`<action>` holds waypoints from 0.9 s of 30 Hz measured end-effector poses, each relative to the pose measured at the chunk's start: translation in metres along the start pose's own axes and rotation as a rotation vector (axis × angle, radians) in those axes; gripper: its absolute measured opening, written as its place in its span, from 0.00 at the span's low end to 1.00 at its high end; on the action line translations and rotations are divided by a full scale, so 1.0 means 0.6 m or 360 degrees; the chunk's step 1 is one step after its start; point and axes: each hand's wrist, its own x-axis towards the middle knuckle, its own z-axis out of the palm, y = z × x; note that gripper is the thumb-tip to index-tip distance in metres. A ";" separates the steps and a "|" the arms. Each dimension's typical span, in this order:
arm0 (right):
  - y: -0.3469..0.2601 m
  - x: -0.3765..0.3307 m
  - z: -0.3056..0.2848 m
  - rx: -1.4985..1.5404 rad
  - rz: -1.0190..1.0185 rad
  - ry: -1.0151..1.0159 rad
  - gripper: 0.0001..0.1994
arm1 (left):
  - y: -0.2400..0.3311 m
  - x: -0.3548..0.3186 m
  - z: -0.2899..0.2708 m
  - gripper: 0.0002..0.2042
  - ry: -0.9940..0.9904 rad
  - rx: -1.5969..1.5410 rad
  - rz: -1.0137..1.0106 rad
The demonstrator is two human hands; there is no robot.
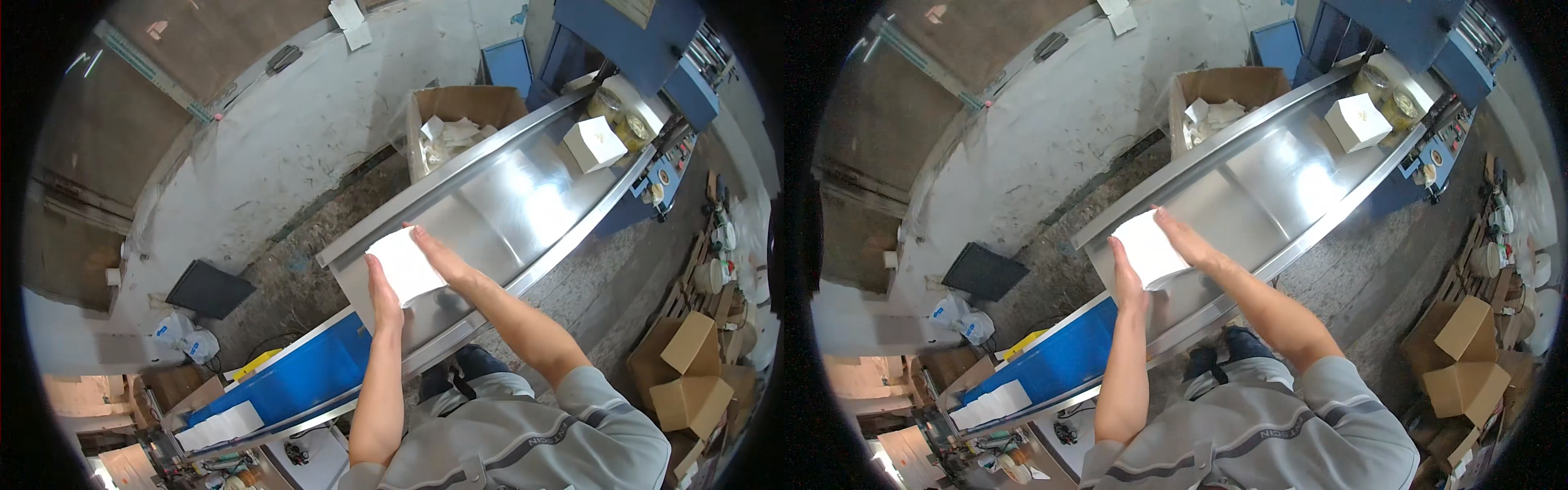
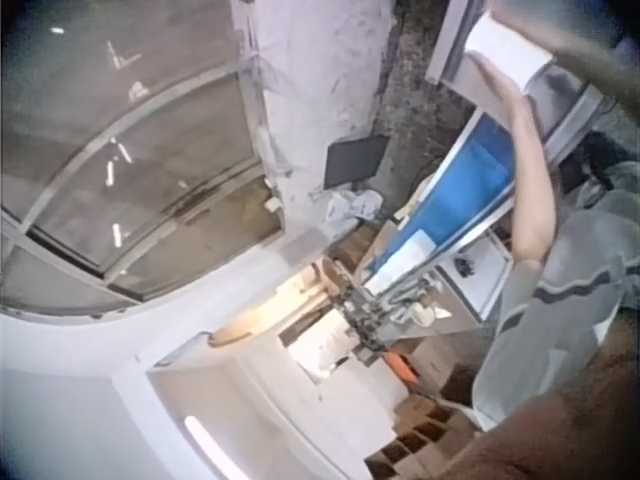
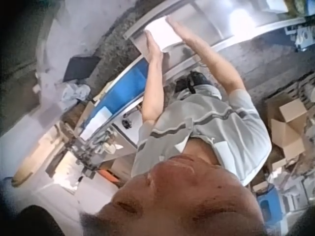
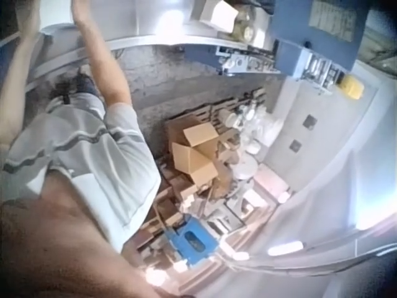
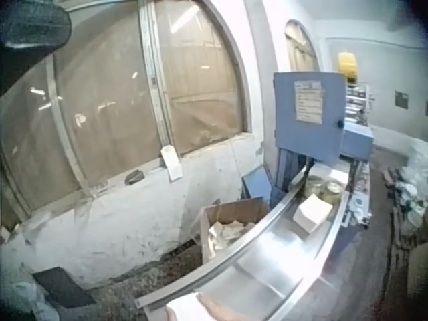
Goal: Placing stacks of paper napkins from a production machine onto a conveyor belt.
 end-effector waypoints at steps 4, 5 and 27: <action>-0.035 -0.011 0.045 -0.0310 0.0019 -0.0092 0.37 | -0.008 0.000 -0.001 0.36 -0.0111 -0.0229 -0.0048; -0.038 -0.015 0.058 -0.0649 -0.0117 -0.0019 0.36 | -0.008 -0.004 -0.014 0.33 -0.0194 -0.0372 -0.0037; -0.108 -0.158 0.030 0.0244 0.0223 0.0019 0.40 | 0.026 -0.133 -0.072 0.35 -0.0201 -0.0564 -0.0077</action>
